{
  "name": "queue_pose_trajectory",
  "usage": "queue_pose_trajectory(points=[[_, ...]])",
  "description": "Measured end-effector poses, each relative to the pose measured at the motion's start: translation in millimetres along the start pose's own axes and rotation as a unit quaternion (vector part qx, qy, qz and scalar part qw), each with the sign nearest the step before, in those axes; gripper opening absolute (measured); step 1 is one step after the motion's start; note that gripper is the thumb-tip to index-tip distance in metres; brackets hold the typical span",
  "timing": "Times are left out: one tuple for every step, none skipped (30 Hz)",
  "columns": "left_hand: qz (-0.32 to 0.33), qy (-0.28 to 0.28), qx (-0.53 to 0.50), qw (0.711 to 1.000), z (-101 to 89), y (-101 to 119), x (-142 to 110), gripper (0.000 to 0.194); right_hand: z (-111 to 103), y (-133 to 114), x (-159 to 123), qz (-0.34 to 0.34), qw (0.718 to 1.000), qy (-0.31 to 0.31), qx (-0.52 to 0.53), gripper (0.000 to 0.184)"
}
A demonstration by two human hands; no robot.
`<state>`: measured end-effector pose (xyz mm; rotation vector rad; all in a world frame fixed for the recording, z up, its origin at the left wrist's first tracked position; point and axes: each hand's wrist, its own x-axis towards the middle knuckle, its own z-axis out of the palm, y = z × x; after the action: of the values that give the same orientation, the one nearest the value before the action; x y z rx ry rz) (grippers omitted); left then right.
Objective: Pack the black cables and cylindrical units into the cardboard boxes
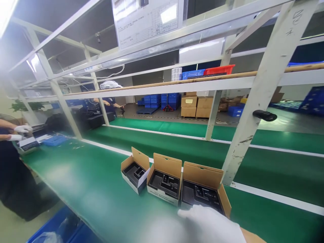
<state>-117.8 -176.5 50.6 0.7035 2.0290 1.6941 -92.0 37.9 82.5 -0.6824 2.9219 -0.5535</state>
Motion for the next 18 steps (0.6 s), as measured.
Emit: queue_pose_trajectory(points=[[0.019,0.012,0.021,1.0,-1.2,2.0,9.1,0.02,-5.4,-2.3,2.0,0.019,1.0,0.006,-0.004,0.029],[0.035,0.026,0.038,0.998,-1.6,4.9,18.6,0.019,-13.1,-3.5,3.9,0.04,0.999,0.01,-0.003,0.019],[0.049,0.043,0.054,0.996,-1.0,8.6,28.2,0.018,-22.4,-3.8,5.3,0.066,0.998,0.017,0.003,0.012],[0.064,0.064,0.071,0.993,1.0,13.0,38.1,0.019,-32.7,-3.5,5.9,0.092,0.995,0.029,0.01,0.009],[0.079,0.084,0.087,0.99,4.2,17.7,47.9,0.023,-43.0,-2.6,5.5,0.113,0.992,0.047,0.021,0.01],[0.094,0.099,0.099,0.986,8.6,22.7,57.7,0.028,-52.6,-1.3,4.3,0.129,0.989,0.068,0.035,0.012],[0.107,0.105,0.105,0.983,14.0,27.8,67.2,0.034,-60.8,0.4,2.2,0.14,0.985,0.088,0.053,0.016],[0.118,0.102,0.105,0.982,20.1,32.9,76.2,0.039,-67.2,2.4,-0.4,0.149,0.981,0.102,0.077,0.019],[0.126,0.093,0.099,0.983,26.5,37.9,84.7,0.042,-71.6,4.4,-3.2,0.155,0.976,0.109,0.105,0.021],[0.133,0.063,0.082,0.986,32.8,42.9,92.5,0.042,-74.3,6.4,-6.2,0.159,0.972,0.113,0.132,0.022],[0.138,0.012,0.058,0.989,38.6,47.7,99.8,0.041,-75.5,8.3,-9.0,0.16,0.968,0.115,0.155,0.021],[0.145,-0.048,0.034,0.988,43.4,52.4,106.5,0.04,-75.6,9.9,-11.5,0.159,0.966,0.12,0.166,0.02],[0.152,-0.112,0.008,0.982,47.1,56.6,112.8,0.041,-75.1,11.3,-13.5,0.155,0.965,0.126,0.169,0.019],[0.157,-0.177,-0.008,0.972,49.6,60.4,118.6,0.043,-74.3,12.8,-15.0,0.155,0.966,0.132,0.162,0.018],[0.155,-0.235,-0.011,0.96,50.8,63.3,124.2,0.042,-73.4,14.4,-15.9,0.167,0.965,0.139,0.148,0.019],[0.147,-0.276,0.002,0.95,50.8,65.4,129.6,0.039,-72.9,16.4,-16.3,0.191,0.961,0.149,0.132,0.02],[0.134,-0.298,0.026,0.945,49.8,66.4,135.0,0.034,-72.7,19.0,-16.5,0.22,0.954,0.166,0.114,0.022],[0.118,-0.315,0.054,0.94,48.1,66.5,140.5,0.03,-73.0,22.2,-16.5,0.243,0.946,0.192,0.092,0.026]])
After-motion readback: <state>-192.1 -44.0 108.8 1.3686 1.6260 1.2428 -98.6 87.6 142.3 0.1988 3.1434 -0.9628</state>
